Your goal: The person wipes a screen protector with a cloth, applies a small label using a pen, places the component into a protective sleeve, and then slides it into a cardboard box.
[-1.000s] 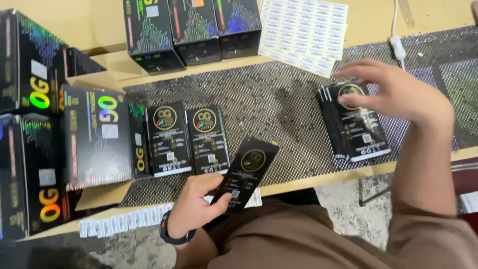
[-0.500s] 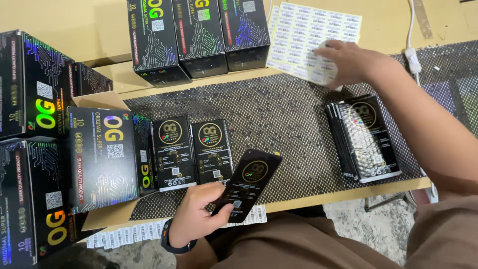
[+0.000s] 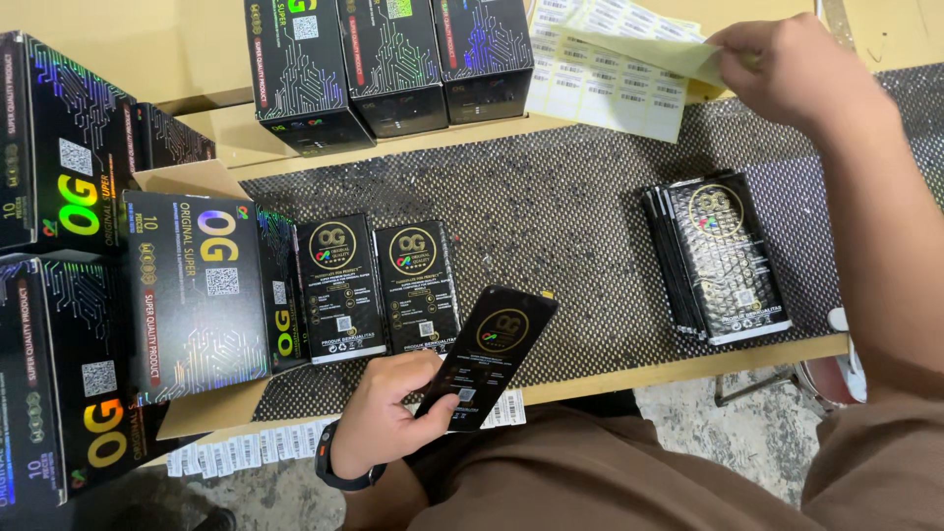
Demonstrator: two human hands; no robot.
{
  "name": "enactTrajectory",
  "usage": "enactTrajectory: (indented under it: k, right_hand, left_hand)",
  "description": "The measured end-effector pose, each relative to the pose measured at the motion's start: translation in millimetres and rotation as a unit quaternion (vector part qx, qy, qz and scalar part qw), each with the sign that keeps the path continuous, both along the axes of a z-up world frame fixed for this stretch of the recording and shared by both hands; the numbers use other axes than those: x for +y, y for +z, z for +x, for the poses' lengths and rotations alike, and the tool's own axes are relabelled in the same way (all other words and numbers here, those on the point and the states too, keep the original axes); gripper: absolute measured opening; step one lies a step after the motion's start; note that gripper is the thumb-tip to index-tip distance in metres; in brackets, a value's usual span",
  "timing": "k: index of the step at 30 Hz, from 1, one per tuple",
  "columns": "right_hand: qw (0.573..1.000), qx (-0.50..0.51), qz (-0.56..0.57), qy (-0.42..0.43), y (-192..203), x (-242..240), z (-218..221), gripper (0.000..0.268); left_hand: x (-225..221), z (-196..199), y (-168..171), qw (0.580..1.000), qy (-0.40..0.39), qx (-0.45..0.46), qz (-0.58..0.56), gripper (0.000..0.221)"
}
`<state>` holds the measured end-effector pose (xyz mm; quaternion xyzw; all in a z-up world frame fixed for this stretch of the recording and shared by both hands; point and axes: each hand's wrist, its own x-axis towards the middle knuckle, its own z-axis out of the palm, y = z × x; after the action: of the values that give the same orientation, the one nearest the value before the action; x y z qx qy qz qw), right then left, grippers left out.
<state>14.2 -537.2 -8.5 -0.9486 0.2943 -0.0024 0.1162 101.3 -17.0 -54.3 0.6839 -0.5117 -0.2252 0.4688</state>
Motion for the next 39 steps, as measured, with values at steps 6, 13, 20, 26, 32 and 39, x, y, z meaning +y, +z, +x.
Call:
enactTrajectory:
  k: [6,13,20,26,32,39]
  right_hand:
    - [0.994,0.020,-0.049,0.100,-19,22,11,0.042]
    - [0.982,0.160,-0.014,0.097,-29,28,23,0.046]
    - [0.971,0.196,0.050,0.126,-28,37,21,0.051]
    - [0.965,0.175,0.110,0.161,-28,36,6,0.049]
    - [0.980,0.077,0.156,0.101,-36,16,-5,0.034]
    - [0.975,-0.030,0.101,0.196,-68,-7,-9,0.026]
  left_hand:
    - [-2,-3,-1,1.000,-0.009,-0.007,0.001,0.026]
    - [-1,-2,-1,1.000,-0.010,-0.001,0.001,0.029]
    - [2,0,-6,1.000,-0.006,0.010,0.000,0.032]
    - [0,1,-6,1.000,-0.009,0.006,-0.001,0.030]
    - [-2,0,-5,1.000,-0.014,0.002,-0.003,0.024]
    - [-1,0,-7,1.000,-0.009,0.004,-0.005,0.032]
